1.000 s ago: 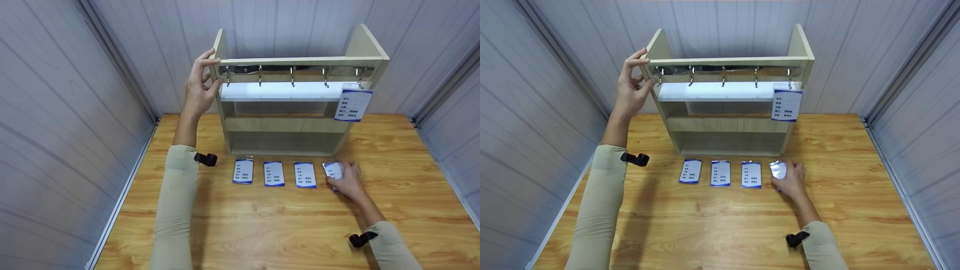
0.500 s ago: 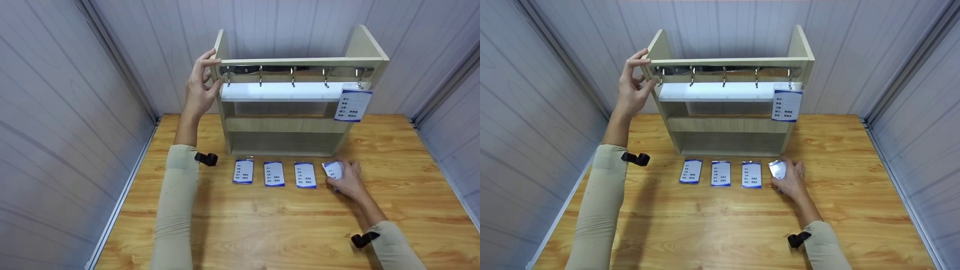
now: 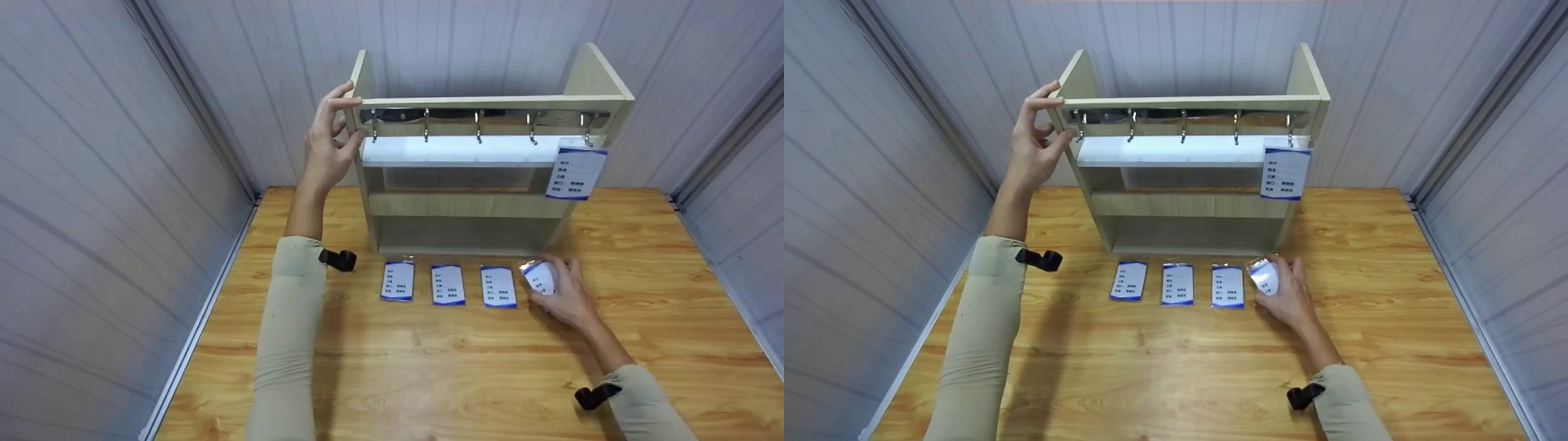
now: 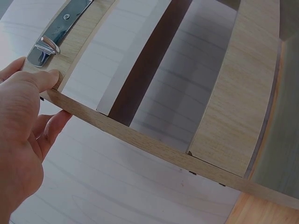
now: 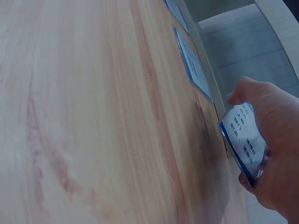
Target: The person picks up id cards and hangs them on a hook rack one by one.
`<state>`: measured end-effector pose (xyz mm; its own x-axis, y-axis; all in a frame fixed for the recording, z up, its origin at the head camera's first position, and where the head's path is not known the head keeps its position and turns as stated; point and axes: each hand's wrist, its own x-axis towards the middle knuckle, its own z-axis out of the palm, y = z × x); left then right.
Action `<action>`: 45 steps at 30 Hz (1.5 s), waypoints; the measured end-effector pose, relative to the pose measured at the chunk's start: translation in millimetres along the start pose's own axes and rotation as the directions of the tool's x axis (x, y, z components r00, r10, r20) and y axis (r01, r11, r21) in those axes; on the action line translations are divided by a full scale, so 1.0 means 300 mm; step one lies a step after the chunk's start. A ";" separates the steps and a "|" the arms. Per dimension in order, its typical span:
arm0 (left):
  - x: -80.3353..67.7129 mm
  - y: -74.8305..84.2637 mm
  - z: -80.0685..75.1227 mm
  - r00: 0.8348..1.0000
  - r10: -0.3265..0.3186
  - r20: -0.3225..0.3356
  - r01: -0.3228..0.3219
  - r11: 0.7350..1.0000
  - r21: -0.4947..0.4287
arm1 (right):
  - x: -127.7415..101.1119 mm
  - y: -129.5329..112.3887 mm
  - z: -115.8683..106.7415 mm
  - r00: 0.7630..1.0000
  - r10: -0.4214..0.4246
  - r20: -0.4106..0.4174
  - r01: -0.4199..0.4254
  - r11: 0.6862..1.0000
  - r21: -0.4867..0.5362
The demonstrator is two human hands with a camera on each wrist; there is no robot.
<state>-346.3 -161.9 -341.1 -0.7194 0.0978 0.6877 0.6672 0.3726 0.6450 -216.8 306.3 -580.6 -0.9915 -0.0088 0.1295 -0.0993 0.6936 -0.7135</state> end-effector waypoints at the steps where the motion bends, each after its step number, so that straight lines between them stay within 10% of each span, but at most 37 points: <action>1: 0.000 0.000 0.000 1.000 0.000 -0.001 0.000 1.000 0.002 | 0.000 -0.002 0.000 1.000 -0.009 -0.006 0.009 1.000 0.000; 45: -0.005 -0.011 -0.010 1.000 -0.026 -0.016 0.025 0.999 -0.027 | -0.014 -0.078 0.051 0.918 -0.275 -0.284 0.281 0.959 -0.020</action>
<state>-346.9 -166.0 -343.1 -0.7331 0.0730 0.6761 0.6537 0.3497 0.6711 -211.5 279.0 -575.0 -0.8596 0.0060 0.5109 -0.3724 0.6773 -0.6345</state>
